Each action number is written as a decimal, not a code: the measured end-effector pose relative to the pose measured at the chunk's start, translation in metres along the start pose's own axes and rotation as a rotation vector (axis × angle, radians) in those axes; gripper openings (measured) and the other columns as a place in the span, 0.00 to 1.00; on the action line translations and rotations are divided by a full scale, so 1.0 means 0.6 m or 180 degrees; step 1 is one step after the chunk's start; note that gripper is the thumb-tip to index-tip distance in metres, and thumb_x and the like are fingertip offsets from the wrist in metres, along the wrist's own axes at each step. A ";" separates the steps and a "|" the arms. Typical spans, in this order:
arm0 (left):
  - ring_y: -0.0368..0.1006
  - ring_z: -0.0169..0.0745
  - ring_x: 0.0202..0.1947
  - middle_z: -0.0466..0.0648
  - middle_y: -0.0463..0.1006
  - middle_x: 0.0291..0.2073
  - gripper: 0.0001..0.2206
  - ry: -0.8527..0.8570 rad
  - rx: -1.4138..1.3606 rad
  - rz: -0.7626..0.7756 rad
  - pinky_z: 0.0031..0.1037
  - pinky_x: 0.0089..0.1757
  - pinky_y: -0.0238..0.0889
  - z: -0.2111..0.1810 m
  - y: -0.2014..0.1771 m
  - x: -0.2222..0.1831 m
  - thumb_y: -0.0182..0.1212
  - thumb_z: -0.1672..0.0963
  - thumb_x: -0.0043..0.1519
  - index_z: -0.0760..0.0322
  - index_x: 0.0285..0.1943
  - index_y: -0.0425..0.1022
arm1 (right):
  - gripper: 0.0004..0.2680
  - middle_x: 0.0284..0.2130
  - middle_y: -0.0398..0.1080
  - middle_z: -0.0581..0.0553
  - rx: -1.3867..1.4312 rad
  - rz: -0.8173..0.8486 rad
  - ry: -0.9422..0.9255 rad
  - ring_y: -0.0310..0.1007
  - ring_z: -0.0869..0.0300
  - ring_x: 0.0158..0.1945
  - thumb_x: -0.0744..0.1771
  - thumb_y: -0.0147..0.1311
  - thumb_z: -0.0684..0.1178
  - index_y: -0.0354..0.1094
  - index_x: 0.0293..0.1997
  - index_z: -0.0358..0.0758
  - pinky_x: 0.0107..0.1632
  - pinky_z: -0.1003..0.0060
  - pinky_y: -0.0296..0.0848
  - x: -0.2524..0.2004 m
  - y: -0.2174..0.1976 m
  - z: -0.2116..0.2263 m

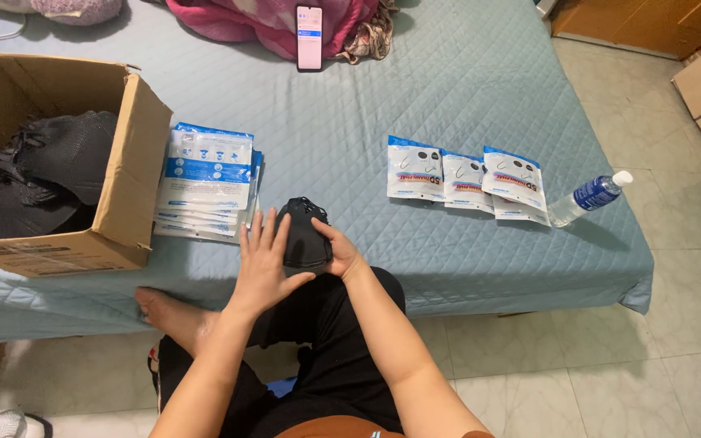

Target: Organizing and inspecting black face masks and their packaging on a flat surface

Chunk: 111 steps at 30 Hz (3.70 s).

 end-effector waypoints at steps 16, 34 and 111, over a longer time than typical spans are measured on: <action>0.56 0.79 0.68 0.76 0.57 0.68 0.54 -0.1299 -0.1687 0.0872 0.62 0.62 0.51 0.089 0.040 0.000 0.70 0.47 0.56 0.67 0.82 0.33 | 0.13 0.43 0.79 0.42 -0.2248 0.0199 -0.1213 0.79 0.56 0.46 0.62 0.69 0.36 0.78 0.50 0.37 0.51 0.61 0.78 -0.018 0.016 0.029; 0.77 0.54 0.53 0.54 0.82 0.46 0.21 -0.2079 -0.2140 0.0566 0.43 0.52 0.68 0.152 0.097 -0.047 0.66 0.50 0.64 0.52 0.66 0.74 | 0.11 0.39 0.79 0.44 -0.3112 -0.0244 -0.1070 0.77 0.63 0.42 0.66 0.68 0.51 0.78 0.48 0.37 0.46 0.65 0.78 -0.035 0.037 0.039; 0.77 0.67 0.40 0.61 0.81 0.35 0.25 -0.2033 -0.1443 -0.0149 0.51 0.44 0.67 0.160 0.111 -0.092 0.58 0.51 0.68 0.64 0.74 0.63 | 0.12 0.46 0.74 0.22 0.1127 -0.0658 -0.1136 0.76 0.28 0.48 0.61 0.60 0.41 0.68 0.47 0.27 0.51 0.23 0.73 -0.058 -0.011 0.129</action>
Point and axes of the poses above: each hand's wrist, its own x-axis towards the middle knuckle, its own y-axis out of the palm, z = x × y, the point moved 7 cm from there along x, towards the middle knuckle
